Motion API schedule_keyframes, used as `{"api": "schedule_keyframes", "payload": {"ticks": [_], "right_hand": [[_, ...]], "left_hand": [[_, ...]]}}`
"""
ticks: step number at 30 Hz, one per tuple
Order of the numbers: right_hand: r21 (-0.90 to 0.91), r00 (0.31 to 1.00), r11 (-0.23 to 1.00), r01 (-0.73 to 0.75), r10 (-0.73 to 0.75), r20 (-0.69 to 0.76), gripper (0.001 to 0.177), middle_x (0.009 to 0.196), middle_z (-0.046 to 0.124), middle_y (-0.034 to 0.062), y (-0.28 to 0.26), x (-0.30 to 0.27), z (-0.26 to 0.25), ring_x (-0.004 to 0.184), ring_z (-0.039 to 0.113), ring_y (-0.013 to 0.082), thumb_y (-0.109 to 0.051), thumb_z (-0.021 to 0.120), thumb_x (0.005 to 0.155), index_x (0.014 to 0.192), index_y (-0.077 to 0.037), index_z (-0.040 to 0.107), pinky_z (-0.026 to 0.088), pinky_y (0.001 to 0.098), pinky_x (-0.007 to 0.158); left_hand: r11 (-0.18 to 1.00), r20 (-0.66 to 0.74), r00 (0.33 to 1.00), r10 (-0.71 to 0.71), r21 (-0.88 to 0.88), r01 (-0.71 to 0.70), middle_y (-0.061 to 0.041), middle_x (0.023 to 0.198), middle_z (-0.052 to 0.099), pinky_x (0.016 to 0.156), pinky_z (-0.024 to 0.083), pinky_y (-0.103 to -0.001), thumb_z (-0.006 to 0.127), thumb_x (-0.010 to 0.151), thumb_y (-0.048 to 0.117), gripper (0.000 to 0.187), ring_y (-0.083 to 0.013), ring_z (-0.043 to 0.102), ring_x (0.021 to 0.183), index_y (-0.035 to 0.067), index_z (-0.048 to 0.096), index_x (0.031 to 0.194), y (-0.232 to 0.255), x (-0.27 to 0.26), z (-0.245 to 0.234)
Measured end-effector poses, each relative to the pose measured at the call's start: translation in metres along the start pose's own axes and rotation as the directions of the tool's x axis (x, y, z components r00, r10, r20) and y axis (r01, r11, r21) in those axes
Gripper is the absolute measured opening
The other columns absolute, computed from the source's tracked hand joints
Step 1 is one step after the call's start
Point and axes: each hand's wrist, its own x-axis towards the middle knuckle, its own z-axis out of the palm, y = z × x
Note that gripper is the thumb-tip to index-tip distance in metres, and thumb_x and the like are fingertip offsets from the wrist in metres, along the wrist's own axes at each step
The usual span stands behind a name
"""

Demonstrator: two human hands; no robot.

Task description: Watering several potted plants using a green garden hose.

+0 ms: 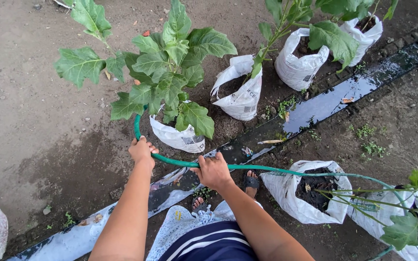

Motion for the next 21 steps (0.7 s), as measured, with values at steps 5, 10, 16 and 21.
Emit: {"api": "schedule_keyframes", "payload": {"ticks": [5, 10, 16, 21], "right_hand": [[-0.007, 0.996, 1.000, 0.024, -0.024, -0.088, 0.041, 0.079, 0.071, 0.0133, 0.002, -0.001, 0.007, 0.076, 0.068, 0.0308, -0.047, 0.048, 0.102, 0.100, -0.006, 0.055, 0.036, 0.0458, 0.093], [-0.003, 0.997, 1.000, 0.018, -0.019, -0.080, 0.042, 0.078, 0.070, 0.0133, 0.000, -0.002, 0.006, 0.075, 0.068, 0.0315, -0.048, 0.047, 0.104, 0.101, -0.006, 0.055, 0.036, 0.0462, 0.095], [-0.019, 0.996, 0.999, 0.026, -0.028, -0.089, 0.044, 0.076, 0.071, 0.0144, 0.002, 0.001, 0.006, 0.075, 0.069, 0.0322, -0.048, 0.047, 0.103, 0.104, -0.005, 0.055, 0.035, 0.0473, 0.096], [-0.007, 0.999, 1.000, 0.012, -0.012, -0.031, 0.044, 0.078, 0.071, 0.0148, 0.002, 0.005, 0.003, 0.075, 0.069, 0.0327, -0.048, 0.047, 0.104, 0.103, -0.005, 0.055, 0.036, 0.0469, 0.097]], "left_hand": [[1.000, 0.022, 1.000, 0.012, 0.002, -0.012, -0.004, 0.076, 0.042, 0.047, 0.032, -0.032, 0.054, 0.103, 0.015, 0.006, -0.0130, 0.037, 0.053, 0.012, 0.049, 0.106, -0.002, 0.003, -0.002], [1.000, 0.050, 0.999, 0.010, 0.011, -0.011, -0.003, 0.076, 0.042, 0.046, 0.032, -0.032, 0.053, 0.104, 0.016, 0.007, -0.0130, 0.036, 0.053, 0.012, 0.047, 0.104, -0.002, 0.004, -0.003], [1.000, 0.023, 1.000, 0.005, 0.019, -0.005, -0.003, 0.075, 0.042, 0.046, 0.032, -0.032, 0.053, 0.103, 0.016, 0.007, -0.0127, 0.036, 0.052, 0.012, 0.048, 0.102, 0.001, 0.002, 0.002], [1.000, 0.060, 0.998, 0.006, -0.007, -0.006, -0.003, 0.074, 0.041, 0.046, 0.031, -0.031, 0.055, 0.103, 0.015, 0.008, -0.0123, 0.036, 0.053, 0.014, 0.047, 0.101, 0.003, 0.003, 0.004]]}}
